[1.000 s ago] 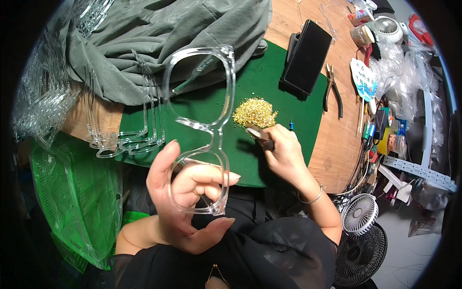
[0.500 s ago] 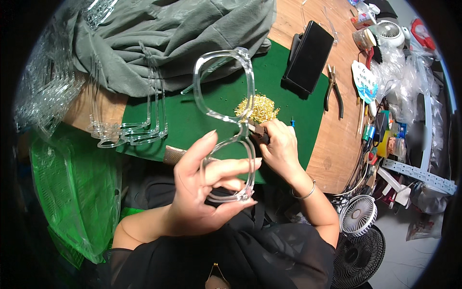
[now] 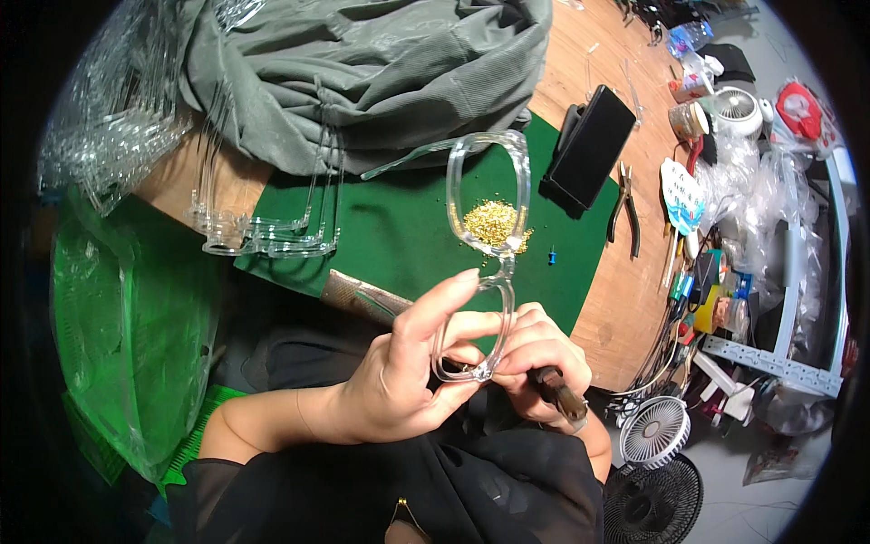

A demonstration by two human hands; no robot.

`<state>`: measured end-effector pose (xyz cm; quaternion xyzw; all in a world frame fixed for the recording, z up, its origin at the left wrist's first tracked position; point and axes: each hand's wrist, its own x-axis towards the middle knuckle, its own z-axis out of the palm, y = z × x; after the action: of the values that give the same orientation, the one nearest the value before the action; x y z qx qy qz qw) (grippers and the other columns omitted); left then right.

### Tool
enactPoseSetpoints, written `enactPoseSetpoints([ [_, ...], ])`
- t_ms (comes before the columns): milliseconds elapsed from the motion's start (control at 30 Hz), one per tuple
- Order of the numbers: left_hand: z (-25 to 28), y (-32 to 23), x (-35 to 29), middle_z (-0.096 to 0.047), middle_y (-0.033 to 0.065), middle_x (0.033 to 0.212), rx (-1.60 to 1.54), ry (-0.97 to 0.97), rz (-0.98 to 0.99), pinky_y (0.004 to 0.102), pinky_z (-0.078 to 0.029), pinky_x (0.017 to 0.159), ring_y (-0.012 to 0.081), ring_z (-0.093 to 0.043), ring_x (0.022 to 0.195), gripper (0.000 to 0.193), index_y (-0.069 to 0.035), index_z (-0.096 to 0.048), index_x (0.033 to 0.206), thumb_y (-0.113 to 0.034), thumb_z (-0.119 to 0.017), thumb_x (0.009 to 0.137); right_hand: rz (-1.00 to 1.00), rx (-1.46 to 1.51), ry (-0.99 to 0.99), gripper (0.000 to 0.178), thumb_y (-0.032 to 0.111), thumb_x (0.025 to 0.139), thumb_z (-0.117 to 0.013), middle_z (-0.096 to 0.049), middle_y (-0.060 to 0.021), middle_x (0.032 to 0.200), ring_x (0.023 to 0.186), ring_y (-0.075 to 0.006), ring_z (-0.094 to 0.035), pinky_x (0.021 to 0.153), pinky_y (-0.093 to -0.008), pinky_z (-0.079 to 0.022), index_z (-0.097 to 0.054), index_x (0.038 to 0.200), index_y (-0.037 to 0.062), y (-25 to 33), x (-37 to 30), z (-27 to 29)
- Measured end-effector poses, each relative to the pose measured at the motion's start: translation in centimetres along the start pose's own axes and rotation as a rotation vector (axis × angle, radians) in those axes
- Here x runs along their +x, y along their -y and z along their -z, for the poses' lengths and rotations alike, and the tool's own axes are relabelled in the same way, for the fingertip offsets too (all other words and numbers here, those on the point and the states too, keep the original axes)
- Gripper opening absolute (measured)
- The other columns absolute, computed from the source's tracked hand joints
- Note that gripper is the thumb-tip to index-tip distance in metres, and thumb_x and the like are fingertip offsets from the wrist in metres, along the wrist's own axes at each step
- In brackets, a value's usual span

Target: The person uses pliers to adjust the frame and arms of a pair of clear eyeglasses. They repeatedly grip and bend the metal parts of the glasses while holding the frame in their other hand.

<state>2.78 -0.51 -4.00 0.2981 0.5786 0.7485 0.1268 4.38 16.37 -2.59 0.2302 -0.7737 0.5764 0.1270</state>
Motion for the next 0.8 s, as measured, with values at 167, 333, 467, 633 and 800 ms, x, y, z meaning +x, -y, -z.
enactPoseSetpoints([
  [167, -0.05, 0.16, -0.28, -0.046, 0.029, 0.116, -0.05, -0.023, -0.031, 0.0312, -0.051, 0.079, 0.026, -0.061, 0.092, 0.088, -0.005, 0.001, 0.134, 0.016, -0.059, 0.072, 0.022, 0.01, 0.027, 0.015, 0.005, 0.069, -0.071, -0.059, -0.0033, 0.068, 0.058, -0.0157, -0.054, 0.054, -0.0273, -0.039, -0.059, 0.078, 0.0053, 0.16, 0.09, -0.13],
  [333, -0.03, 0.09, -0.43, -0.047, 0.0287, 0.115, -0.046, -0.016, -0.017, 0.0307, -0.05, 0.078, 0.0254, -0.061, 0.091, 0.088, -0.005, 0.001, 0.134, 0.015, -0.059, 0.072, 0.022, 0.018, 0.05, 0.016, 0.004, 0.067, -0.072, -0.059, -0.0031, 0.069, 0.058, -0.0157, -0.054, 0.054, -0.0279, -0.039, -0.059, 0.078, 0.0049, 0.38, 0.17, -0.05],
  [467, 0.17, -0.18, -0.4, -0.048, 0.0286, 0.114, -0.064, -0.003, 0.003, 0.0305, -0.051, 0.078, 0.0252, -0.061, 0.089, 0.088, -0.005, 0.001, 0.134, 0.015, -0.06, 0.072, 0.026, 0.0, 0.101, 0.018, 0.003, 0.065, -0.072, -0.059, -0.0033, 0.069, 0.058, -0.0162, -0.054, 0.055, -0.028, -0.039, -0.06, 0.078, 0.0045, 0.59, 0.47, 0.31],
  [633, 0.28, -0.33, -0.29, -0.048, 0.0289, 0.113, -0.01, 0.037, -0.02, 0.0305, -0.051, 0.076, 0.0259, -0.061, 0.089, 0.088, -0.004, 0.0, 0.133, 0.015, -0.06, 0.072, 0.024, 0.001, 0.126, 0.019, 0.002, 0.064, -0.073, -0.059, -0.003, 0.069, 0.058, -0.0161, -0.054, 0.055, -0.0279, -0.038, -0.06, 0.078, 0.0049, 0.73, 0.52, 0.54],
  [800, 0.02, -0.49, -0.38, -0.049, 0.0291, 0.111, 0.006, 0.018, -0.013, 0.0302, -0.052, 0.075, 0.0268, -0.062, 0.089, 0.087, -0.004, -0.001, 0.133, 0.015, -0.06, 0.072, 0.018, 0.002, 0.113, 0.019, 0.002, 0.065, -0.073, -0.059, -0.0018, 0.069, 0.058, -0.0154, -0.054, 0.055, -0.0272, -0.038, -0.059, 0.079, 0.0058, 0.99, 0.48, 0.41],
])
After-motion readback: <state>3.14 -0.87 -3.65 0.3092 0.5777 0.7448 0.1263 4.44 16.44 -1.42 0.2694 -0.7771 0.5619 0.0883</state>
